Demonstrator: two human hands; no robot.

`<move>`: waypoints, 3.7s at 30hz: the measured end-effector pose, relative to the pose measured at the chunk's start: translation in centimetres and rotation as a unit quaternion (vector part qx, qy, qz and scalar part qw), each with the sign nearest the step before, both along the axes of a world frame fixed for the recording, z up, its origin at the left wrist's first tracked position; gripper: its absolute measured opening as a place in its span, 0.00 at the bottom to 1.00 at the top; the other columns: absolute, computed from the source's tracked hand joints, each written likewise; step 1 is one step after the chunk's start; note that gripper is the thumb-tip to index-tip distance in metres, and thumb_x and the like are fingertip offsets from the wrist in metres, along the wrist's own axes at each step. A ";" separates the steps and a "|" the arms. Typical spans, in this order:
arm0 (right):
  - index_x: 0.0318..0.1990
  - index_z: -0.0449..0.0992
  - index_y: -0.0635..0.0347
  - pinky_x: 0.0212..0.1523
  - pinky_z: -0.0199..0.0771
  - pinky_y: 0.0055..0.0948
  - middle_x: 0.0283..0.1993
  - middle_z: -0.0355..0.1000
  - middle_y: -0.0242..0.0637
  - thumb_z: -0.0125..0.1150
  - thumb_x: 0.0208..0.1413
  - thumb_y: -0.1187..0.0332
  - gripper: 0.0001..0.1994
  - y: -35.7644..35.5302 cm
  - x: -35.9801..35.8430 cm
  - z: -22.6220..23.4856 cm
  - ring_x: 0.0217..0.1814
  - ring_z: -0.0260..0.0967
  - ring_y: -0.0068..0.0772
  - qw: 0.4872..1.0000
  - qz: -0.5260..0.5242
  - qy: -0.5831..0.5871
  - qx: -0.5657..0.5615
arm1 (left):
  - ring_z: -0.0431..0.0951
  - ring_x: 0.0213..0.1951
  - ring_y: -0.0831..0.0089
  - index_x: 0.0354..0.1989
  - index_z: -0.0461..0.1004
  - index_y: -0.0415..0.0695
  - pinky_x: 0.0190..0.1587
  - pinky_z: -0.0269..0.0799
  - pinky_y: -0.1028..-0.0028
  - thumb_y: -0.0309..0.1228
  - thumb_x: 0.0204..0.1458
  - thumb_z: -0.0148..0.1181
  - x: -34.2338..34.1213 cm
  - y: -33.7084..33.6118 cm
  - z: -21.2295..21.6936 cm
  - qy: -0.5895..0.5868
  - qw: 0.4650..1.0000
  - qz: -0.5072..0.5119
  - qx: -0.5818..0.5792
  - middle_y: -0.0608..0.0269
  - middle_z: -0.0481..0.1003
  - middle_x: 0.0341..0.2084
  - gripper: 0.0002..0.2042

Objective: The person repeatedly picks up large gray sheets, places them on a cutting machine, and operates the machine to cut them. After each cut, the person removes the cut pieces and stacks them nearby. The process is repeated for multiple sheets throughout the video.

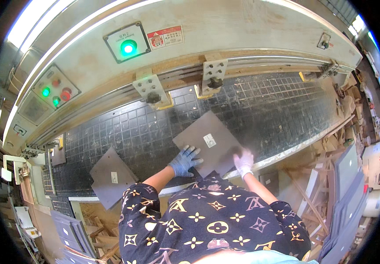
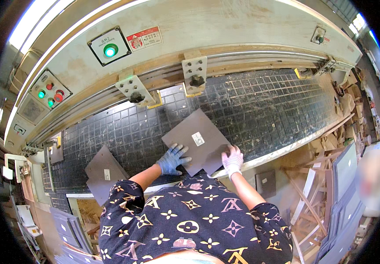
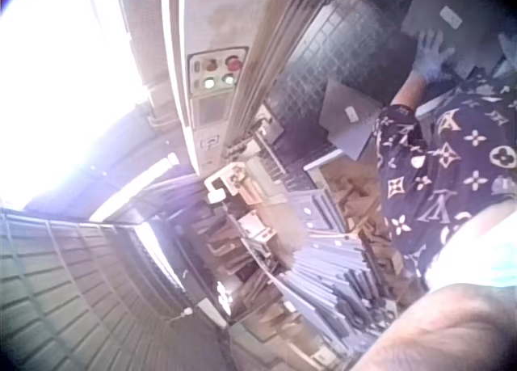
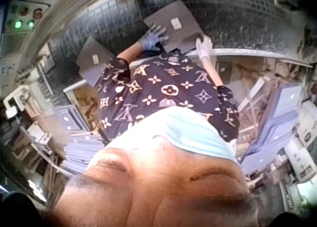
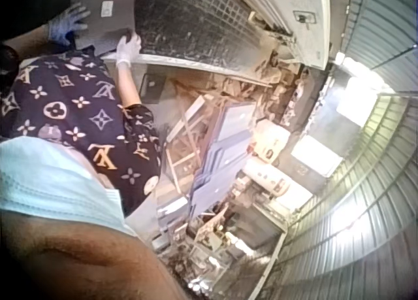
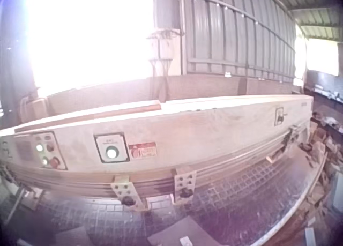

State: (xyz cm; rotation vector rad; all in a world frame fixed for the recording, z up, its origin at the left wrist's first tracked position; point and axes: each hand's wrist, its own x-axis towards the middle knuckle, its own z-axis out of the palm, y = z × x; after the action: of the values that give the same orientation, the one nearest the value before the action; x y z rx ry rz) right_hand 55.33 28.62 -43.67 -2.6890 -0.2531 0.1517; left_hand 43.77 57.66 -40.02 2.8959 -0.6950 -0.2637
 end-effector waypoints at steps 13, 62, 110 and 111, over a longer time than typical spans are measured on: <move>0.48 0.73 0.55 0.61 0.56 0.36 0.58 0.61 0.51 0.58 0.46 0.61 0.20 9.1 3.6 2.9 0.61 0.57 0.48 0.964 0.165 0.083 0.189 | 0.49 0.63 0.50 0.59 0.61 0.61 0.64 0.34 0.51 0.57 0.39 0.58 10.7 3.6 -2.7 -0.106 0.946 0.305 0.011 0.55 0.52 0.62 0.35; 0.43 0.73 0.56 0.56 0.59 0.41 0.53 0.65 0.49 0.60 0.41 0.72 0.16 4.6 -11.2 -1.3 0.56 0.59 0.49 0.917 0.362 -0.139 0.095 | 0.68 0.53 0.60 0.51 0.68 0.51 0.55 0.63 0.65 0.46 0.46 0.56 -40.4 -2.7 -1.2 0.000 0.476 0.825 -0.306 0.57 0.69 0.50 0.24; 0.47 0.69 0.61 0.37 0.70 0.29 0.38 0.70 0.37 0.62 0.49 0.64 0.19 75.1 -83.9 2.9 0.39 0.68 0.28 0.633 0.489 0.598 0.043 | 0.69 0.22 0.76 0.58 0.48 0.48 0.20 0.70 0.72 0.21 0.46 0.59 -96.6 26.4 -5.3 -0.358 -0.101 0.744 -0.555 0.61 0.68 0.31 0.32; 0.45 0.68 0.58 0.29 0.69 0.27 0.32 0.68 0.33 0.63 0.49 0.65 0.17 74.3 -83.7 3.5 0.32 0.66 0.23 0.651 0.450 0.606 0.082 | 0.71 0.24 0.74 0.58 0.47 0.48 0.23 0.72 0.70 0.20 0.46 0.59 -94.9 26.0 -4.0 -0.317 -0.074 0.785 -0.527 0.60 0.70 0.33 0.32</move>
State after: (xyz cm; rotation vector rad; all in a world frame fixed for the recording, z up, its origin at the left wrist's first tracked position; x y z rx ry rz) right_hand -28.41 102.91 -40.17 -1.4673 -1.0042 1.9422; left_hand -51.18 83.69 -44.06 0.2391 1.7057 1.1948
